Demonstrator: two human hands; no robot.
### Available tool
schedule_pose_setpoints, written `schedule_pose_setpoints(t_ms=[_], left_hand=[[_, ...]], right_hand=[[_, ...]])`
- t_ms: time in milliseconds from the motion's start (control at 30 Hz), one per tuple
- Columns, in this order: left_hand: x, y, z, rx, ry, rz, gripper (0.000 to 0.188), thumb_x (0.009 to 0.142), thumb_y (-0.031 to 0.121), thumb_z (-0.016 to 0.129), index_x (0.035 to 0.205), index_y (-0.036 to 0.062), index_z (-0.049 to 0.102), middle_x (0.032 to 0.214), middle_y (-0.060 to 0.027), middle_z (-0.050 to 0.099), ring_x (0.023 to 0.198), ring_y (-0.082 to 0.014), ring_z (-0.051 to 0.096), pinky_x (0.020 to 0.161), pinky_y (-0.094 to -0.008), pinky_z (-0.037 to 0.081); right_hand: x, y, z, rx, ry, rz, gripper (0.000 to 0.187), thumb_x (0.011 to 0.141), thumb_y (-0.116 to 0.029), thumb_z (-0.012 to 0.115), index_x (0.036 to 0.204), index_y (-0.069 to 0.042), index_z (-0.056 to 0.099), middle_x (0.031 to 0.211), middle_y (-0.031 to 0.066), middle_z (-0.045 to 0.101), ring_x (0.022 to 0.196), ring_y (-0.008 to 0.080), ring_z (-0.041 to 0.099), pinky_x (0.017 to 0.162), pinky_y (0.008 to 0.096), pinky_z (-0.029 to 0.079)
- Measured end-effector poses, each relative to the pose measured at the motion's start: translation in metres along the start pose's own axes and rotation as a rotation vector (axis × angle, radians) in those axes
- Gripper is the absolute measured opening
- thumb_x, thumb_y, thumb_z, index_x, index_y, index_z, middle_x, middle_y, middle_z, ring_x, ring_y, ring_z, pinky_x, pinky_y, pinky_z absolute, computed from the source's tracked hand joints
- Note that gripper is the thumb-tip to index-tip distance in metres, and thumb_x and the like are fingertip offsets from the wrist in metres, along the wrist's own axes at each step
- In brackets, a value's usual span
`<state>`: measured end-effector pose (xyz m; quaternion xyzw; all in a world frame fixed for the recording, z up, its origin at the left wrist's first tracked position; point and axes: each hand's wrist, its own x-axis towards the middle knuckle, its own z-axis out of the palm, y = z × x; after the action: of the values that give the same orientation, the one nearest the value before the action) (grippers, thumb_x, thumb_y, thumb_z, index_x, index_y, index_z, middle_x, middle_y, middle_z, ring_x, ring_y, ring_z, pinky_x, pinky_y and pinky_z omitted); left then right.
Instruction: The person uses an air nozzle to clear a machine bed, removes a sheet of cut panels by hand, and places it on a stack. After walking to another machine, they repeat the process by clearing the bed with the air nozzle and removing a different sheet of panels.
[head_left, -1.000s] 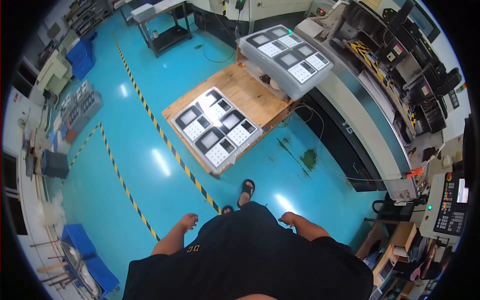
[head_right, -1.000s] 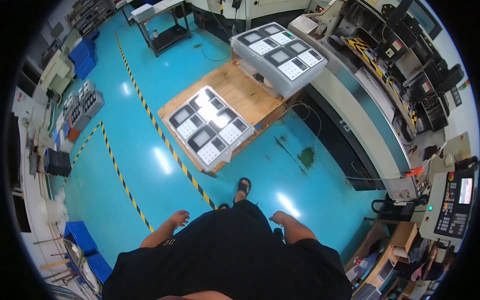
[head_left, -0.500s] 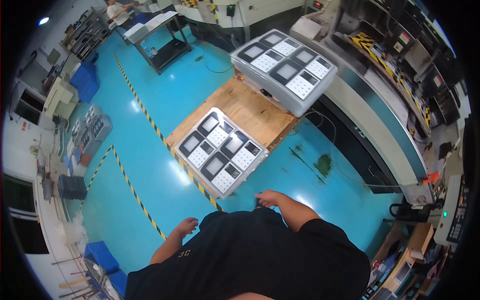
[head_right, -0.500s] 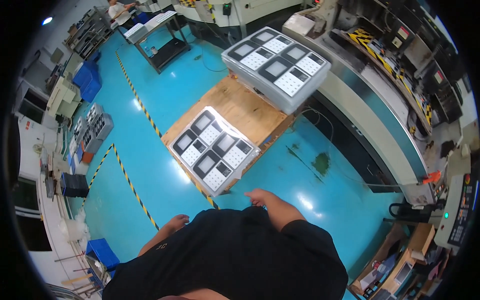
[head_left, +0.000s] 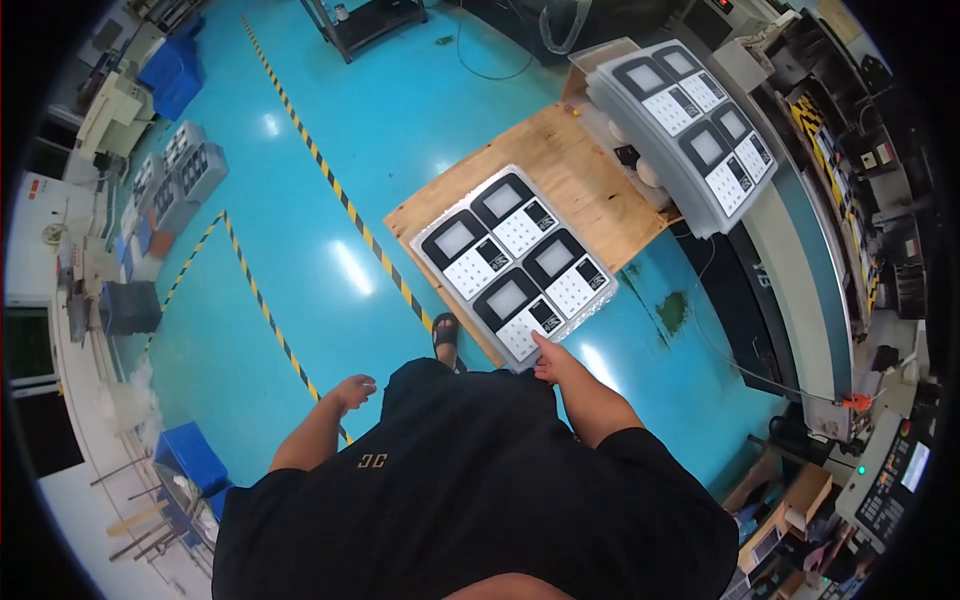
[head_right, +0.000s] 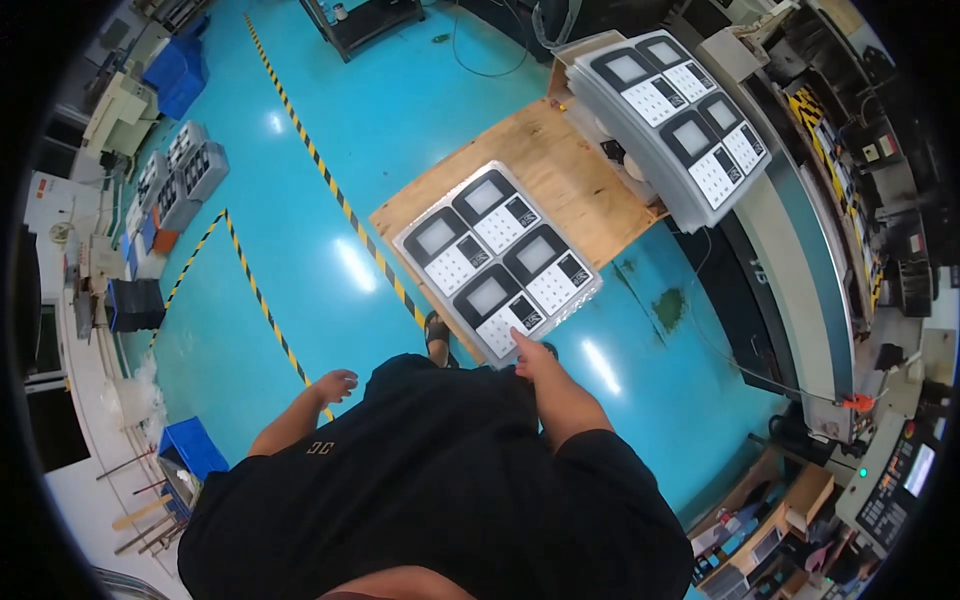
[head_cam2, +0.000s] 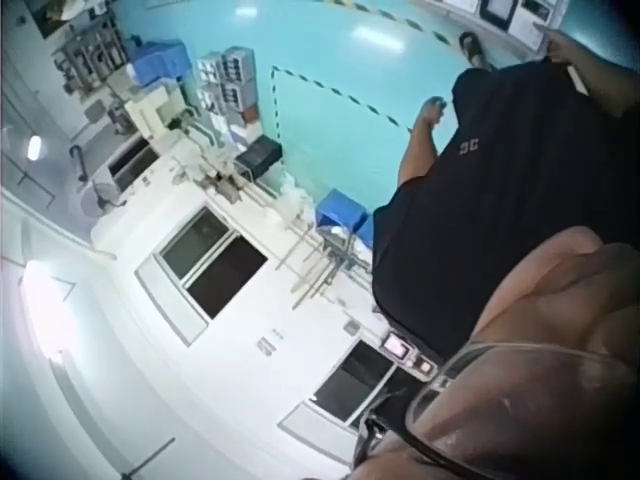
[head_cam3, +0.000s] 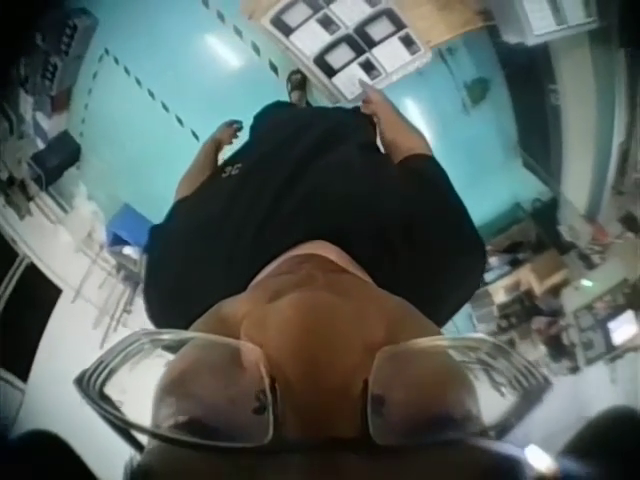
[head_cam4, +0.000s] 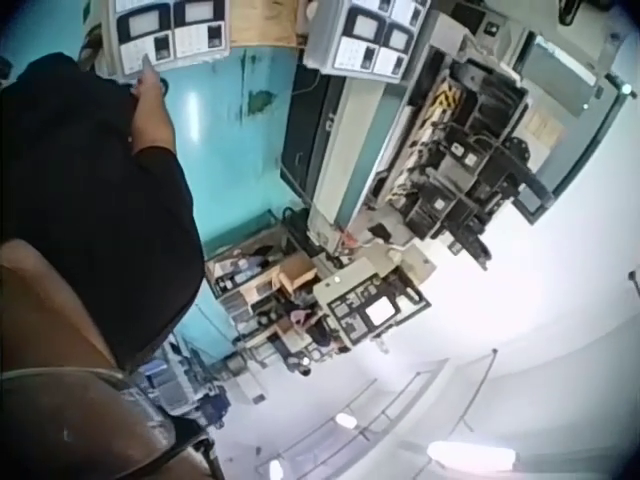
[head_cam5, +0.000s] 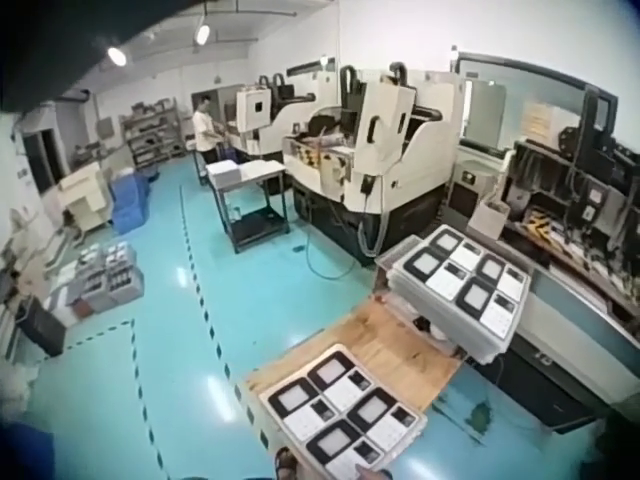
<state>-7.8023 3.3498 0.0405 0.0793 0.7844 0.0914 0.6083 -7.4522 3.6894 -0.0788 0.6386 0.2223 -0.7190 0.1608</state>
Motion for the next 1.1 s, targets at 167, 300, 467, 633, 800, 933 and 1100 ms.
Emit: schedule_pose_setpoints(t_ms=[167, 300, 467, 633, 800, 933, 1100], left_hand=[[0.026, -0.022, -0.075, 0.015, -0.017, -0.038, 0.048, 0.087, 0.030, 0.060, 0.131, 0.0099, 0.056, 0.115, -0.0092, 0.062, 0.099, -0.0246, 0.060, 0.079, -0.0417, 0.051], [0.035, -0.024, -0.113, 0.028, 0.021, -0.017, 0.046, 0.087, 0.030, 0.060, 0.129, 0.0100, 0.058, 0.108, -0.0091, 0.064, 0.091, -0.0228, 0.061, 0.072, -0.0392, 0.051], [0.086, 0.030, -0.123, 0.355, -0.123, 0.389, 0.047, 0.089, 0.034, 0.058, 0.128, 0.0076, 0.058, 0.112, -0.0127, 0.065, 0.096, -0.0254, 0.063, 0.072, -0.0409, 0.053], [0.065, 0.042, -0.124, 0.292, -0.059, 0.259, 0.047, 0.087, 0.037, 0.062, 0.125, 0.0088, 0.061, 0.113, -0.0150, 0.065, 0.100, -0.0299, 0.062, 0.078, -0.0433, 0.054], [0.080, 0.035, -0.115, 0.298, -0.217, 0.277, 0.050, 0.088, 0.044, 0.058, 0.127, 0.0123, 0.060, 0.119, -0.0139, 0.064, 0.098, -0.0337, 0.065, 0.071, -0.0544, 0.054], [0.089, 0.008, -0.100, 0.242, -0.389, -0.008, 0.058, 0.093, 0.054, 0.054, 0.137, 0.0169, 0.051, 0.133, -0.0092, 0.055, 0.108, -0.0292, 0.059, 0.084, -0.0530, 0.050], [0.131, -0.014, -0.109, 0.437, -0.273, 0.014, 0.051, 0.092, 0.049, 0.055, 0.122, 0.0095, 0.063, 0.118, -0.0128, 0.064, 0.095, -0.0293, 0.066, 0.074, -0.0492, 0.054]], right_hand=[[-0.007, 0.003, 0.026, 0.056, 0.105, -0.067, 0.097, 0.075, -0.076, 0.063, 0.143, -0.010, 0.044, 0.146, 0.0237, 0.041, 0.128, 0.0405, 0.043, 0.098, 0.0476, 0.040], [-0.039, -0.020, 0.051, -0.069, 0.148, -0.141, 0.104, 0.070, -0.077, 0.066, 0.144, -0.009, 0.042, 0.141, 0.0247, 0.044, 0.115, 0.0400, 0.052, 0.090, 0.0515, 0.045], [0.042, 0.044, -0.040, -0.439, 0.532, -0.236, 0.099, 0.075, -0.079, 0.061, 0.121, 0.009, 0.061, 0.103, 0.0223, 0.065, 0.088, 0.0341, 0.062, 0.075, 0.0455, 0.051], [0.002, 0.075, 0.006, -0.387, 0.355, -0.147, 0.067, 0.080, -0.066, 0.066, 0.070, 0.000, 0.057, 0.057, 0.0137, 0.055, 0.043, 0.0249, 0.051, 0.040, 0.0398, 0.039], [0.061, 0.139, -0.067, -1.632, 0.256, -0.625, 0.052, 0.093, -0.049, 0.055, 0.126, -0.010, 0.054, 0.090, 0.0222, 0.068, 0.080, 0.0388, 0.067, 0.068, 0.0501, 0.052], [0.053, 0.130, -0.072, -1.579, 0.073, -0.658, 0.051, 0.093, -0.045, 0.054, 0.122, -0.004, 0.055, 0.092, 0.0230, 0.068, 0.084, 0.0371, 0.067, 0.069, 0.0485, 0.052], [-0.049, 0.060, 0.022, -0.503, 0.229, -0.399, 0.038, 0.091, -0.037, 0.060, 0.100, 0.000, 0.063, 0.084, 0.0109, 0.066, 0.073, 0.0224, 0.064, 0.060, 0.0355, 0.050]])
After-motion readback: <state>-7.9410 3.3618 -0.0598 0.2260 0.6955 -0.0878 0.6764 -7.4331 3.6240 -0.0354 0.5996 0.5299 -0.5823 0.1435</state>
